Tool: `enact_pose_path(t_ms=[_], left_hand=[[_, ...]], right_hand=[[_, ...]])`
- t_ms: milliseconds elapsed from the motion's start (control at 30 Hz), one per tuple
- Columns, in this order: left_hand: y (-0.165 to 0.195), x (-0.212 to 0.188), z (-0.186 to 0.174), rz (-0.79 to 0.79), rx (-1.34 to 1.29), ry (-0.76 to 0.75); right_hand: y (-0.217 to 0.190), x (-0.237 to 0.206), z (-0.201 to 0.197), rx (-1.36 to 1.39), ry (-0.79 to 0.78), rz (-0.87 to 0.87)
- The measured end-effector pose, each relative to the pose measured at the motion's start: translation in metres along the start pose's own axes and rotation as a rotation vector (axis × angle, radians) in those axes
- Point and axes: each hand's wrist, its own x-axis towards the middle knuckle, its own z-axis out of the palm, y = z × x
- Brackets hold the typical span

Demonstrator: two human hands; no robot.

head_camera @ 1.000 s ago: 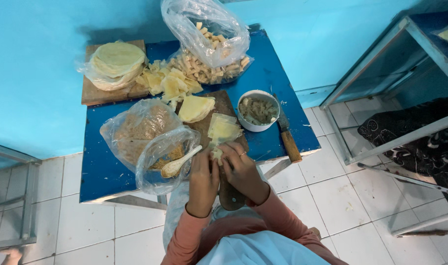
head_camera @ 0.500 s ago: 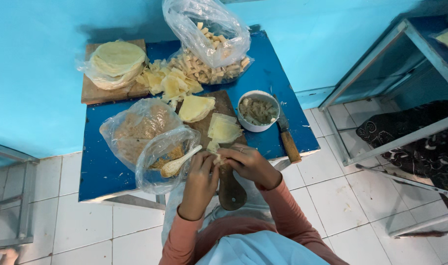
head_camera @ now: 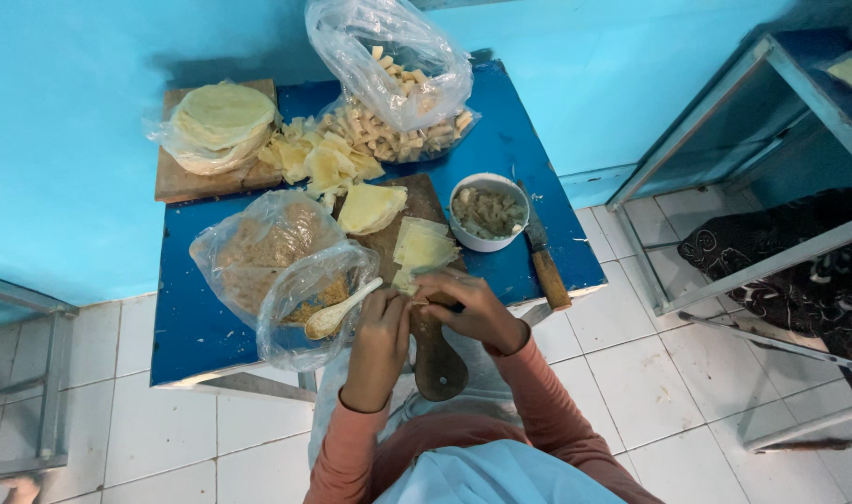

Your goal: The person sits at a blue table and assembles filled snack parcels. They take thin wrapper sheets, spoon filling from a bowl onto a wrapper using a spoon, fold the wrapper over the filling by hand, and place the folded parcel on a cutting board with finished pieces.

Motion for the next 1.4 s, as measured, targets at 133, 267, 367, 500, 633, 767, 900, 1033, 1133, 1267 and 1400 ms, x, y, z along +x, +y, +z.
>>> enact_pose_path(t_ms=[133, 267, 367, 500, 633, 767, 900, 1033, 1133, 1267, 1400], left_hand=[[-0.002, 0.000, 0.000, -0.021, -0.039, 0.004], [-0.006, 0.005, 0.002, -0.062, -0.026, -0.005], [-0.007, 0.009, 0.005, -0.065, 0.015, 0.003], [-0.003, 0.010, 0.003, -0.029, 0.027, 0.038], [-0.002, 0.009, -0.006, 0.028, 0.012, -0.007], [-0.003, 0.009, -0.006, 0.022, 0.005, -0.004], [-0.009, 0.014, -0.002, -0.062, 0.014, -0.032], [-0.011, 0.017, -0.002, -0.107, -0.027, -0.033], [-0.011, 0.020, -0.001, -0.099, -0.010, -0.012], [-0.011, 0.023, 0.005, -0.103, 0.030, 0.027], [-0.014, 0.024, 0.007, -0.119, 0.068, 0.019]], right_hand=[[0.005, 0.002, 0.007, 0.017, 0.009, 0.071], [0.007, 0.008, 0.008, 0.029, -0.046, 0.274], [0.002, 0.012, 0.010, 0.069, -0.038, 0.330], [-0.002, 0.013, 0.008, -0.135, -0.026, 0.070], [0.001, 0.011, 0.001, -0.056, -0.082, 0.076], [0.010, 0.014, 0.000, -0.082, -0.143, 0.071], [0.019, 0.020, 0.000, 0.021, -0.136, 0.123], [0.018, 0.026, 0.004, 0.013, -0.157, 0.234], [0.014, 0.029, 0.006, -0.174, -0.116, 0.105], [0.005, 0.028, 0.008, -0.297, -0.064, 0.044], [-0.003, 0.029, 0.010, -0.301, -0.065, 0.019]])
